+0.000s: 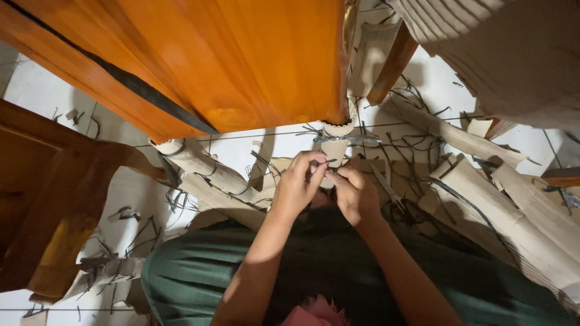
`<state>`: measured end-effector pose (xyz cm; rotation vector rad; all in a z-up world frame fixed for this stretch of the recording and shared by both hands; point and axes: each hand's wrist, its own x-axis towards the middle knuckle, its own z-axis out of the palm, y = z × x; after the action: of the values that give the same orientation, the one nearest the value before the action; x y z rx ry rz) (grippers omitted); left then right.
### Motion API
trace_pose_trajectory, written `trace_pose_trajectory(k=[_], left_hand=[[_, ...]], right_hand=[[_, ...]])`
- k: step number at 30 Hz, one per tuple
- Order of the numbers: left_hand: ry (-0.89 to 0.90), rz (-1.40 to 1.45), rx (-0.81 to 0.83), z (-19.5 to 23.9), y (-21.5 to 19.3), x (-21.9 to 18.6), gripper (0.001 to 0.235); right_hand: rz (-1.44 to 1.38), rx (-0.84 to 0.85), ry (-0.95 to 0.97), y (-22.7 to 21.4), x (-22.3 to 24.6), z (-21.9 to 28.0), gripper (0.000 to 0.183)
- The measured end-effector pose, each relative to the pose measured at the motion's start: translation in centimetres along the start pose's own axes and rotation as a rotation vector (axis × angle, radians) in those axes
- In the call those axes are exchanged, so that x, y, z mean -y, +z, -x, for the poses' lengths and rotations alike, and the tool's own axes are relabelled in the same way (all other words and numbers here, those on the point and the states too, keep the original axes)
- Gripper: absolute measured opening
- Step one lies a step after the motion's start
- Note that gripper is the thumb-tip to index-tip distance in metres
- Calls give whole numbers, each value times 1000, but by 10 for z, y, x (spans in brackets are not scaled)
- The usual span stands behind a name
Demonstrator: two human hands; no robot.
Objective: Wrapping chair legs with cardboard and securing them with plastic ties for protection during transport.
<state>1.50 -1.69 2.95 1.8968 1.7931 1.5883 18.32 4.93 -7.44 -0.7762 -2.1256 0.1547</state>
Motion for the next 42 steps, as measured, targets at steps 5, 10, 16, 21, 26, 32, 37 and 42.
trace_pose_trajectory(k=[5,10,16,21,26,32,37,42], left_hand=[[14,-46,22,-4,-4,-8,14],[42,-191,-60,3,-2,-1,11],[-383,340,-16,35,21,-1,20],[-229,214,34,31,6,-6,14],[-161,-37,73,25,9,12,13],[-292,106,38,18,9,4,21],[-443,349,34,18,22,6,40],[-586,752,-97,16,39,7,46]], right_hand=[[-43,53,37,-19,23,-26,20],[-141,158,218,-13,18,-18,15],[-428,190,354,-25,29,-27,14],[-162,150,278,-18,17,-12,21],[22,-14,176,-3,-6,-4,15],[-267,97,286,-36,11,-29,13],[-633,54,102,-46,26,-43,33],[-659,307,281,-59,36,-57,19]])
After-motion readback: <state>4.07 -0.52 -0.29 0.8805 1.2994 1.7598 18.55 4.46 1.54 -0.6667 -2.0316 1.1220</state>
